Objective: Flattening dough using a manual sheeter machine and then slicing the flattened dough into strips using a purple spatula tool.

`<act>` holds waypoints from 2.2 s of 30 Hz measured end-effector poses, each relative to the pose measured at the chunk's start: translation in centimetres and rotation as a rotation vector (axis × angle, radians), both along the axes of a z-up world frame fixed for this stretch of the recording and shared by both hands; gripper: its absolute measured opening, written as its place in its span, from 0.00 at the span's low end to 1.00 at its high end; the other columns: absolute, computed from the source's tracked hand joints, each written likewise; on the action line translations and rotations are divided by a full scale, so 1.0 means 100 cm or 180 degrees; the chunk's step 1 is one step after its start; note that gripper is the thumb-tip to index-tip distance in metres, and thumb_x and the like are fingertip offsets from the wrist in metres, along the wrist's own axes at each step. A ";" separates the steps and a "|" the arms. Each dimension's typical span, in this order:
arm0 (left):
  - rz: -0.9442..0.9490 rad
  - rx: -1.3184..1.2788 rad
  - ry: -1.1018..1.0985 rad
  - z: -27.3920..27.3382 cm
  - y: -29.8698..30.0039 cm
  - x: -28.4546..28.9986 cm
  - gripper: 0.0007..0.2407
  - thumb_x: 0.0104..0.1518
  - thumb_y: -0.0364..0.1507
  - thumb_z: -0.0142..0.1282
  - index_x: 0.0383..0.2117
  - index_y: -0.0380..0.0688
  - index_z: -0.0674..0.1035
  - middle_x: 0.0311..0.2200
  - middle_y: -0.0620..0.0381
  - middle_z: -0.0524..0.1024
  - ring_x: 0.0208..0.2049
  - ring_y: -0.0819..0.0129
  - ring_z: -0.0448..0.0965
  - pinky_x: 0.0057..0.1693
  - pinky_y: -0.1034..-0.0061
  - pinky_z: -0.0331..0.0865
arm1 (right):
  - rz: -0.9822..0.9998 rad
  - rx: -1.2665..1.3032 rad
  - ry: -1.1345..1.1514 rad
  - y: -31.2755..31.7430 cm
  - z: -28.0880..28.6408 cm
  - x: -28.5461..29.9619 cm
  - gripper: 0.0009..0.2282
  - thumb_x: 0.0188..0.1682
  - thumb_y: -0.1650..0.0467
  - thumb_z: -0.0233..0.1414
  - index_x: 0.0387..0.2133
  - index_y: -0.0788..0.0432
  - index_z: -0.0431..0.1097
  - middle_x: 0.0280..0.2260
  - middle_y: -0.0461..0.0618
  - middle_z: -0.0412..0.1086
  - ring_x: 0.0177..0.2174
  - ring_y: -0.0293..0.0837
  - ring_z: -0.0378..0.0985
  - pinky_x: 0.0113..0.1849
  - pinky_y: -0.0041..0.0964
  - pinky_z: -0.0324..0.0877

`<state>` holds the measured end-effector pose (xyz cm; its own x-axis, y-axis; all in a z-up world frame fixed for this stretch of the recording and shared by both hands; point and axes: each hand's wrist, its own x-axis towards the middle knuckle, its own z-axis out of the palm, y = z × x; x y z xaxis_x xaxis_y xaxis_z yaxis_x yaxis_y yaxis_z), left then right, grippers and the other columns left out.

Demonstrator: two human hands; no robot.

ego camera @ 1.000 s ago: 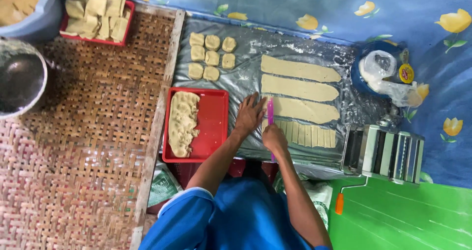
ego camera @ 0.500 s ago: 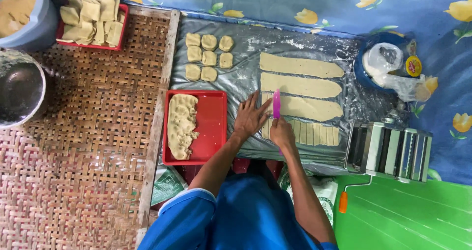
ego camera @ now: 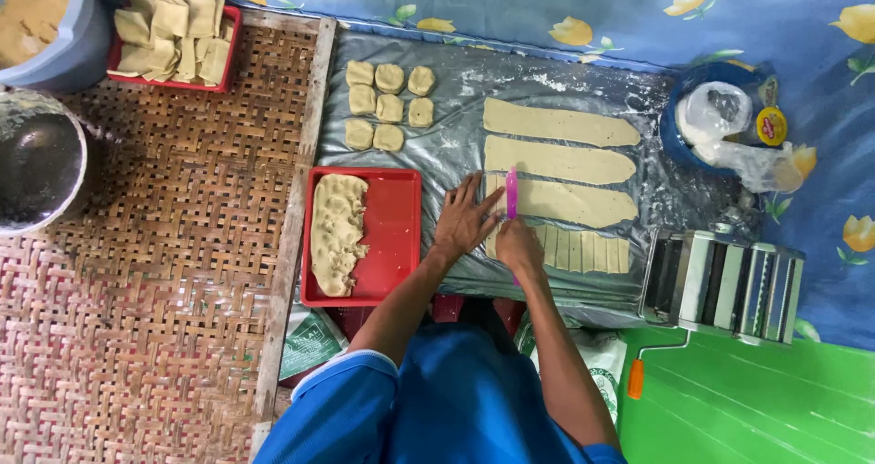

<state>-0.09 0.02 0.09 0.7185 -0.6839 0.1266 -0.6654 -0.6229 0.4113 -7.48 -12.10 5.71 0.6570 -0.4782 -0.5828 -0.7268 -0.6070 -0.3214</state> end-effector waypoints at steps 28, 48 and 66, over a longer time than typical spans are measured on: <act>0.0647 -0.0054 0.1345 -0.071 0.187 -0.138 0.16 0.54 0.49 0.56 0.26 0.51 0.84 0.23 0.53 0.81 0.30 0.58 0.85 0.31 0.70 0.76 | 0.0229 0.0186 0.0174 -0.004 -0.012 -0.060 0.24 0.56 0.63 0.31 0.41 0.69 0.71 0.28 0.73 0.77 0.34 0.68 0.83 0.39 0.65 0.75; -0.0748 0.2882 0.1853 -0.104 0.451 -0.366 0.09 0.66 0.35 0.32 0.42 0.67 0.70 0.44 0.67 0.67 0.46 0.70 0.65 0.51 0.73 0.60 | 0.0216 0.0348 -0.0129 -0.024 -0.023 -0.049 0.23 0.57 0.64 0.31 0.37 0.71 0.70 0.26 0.74 0.76 0.35 0.72 0.81 0.40 0.66 0.75; -0.0132 0.0319 0.2333 0.126 0.108 -0.015 0.16 0.51 0.46 0.57 0.39 0.56 0.85 0.38 0.52 0.84 0.46 0.48 0.83 0.49 0.54 0.76 | 0.0103 -0.0086 -0.0091 0.002 -0.001 -0.002 0.25 0.56 0.63 0.32 0.43 0.71 0.73 0.37 0.76 0.76 0.45 0.73 0.78 0.46 0.70 0.71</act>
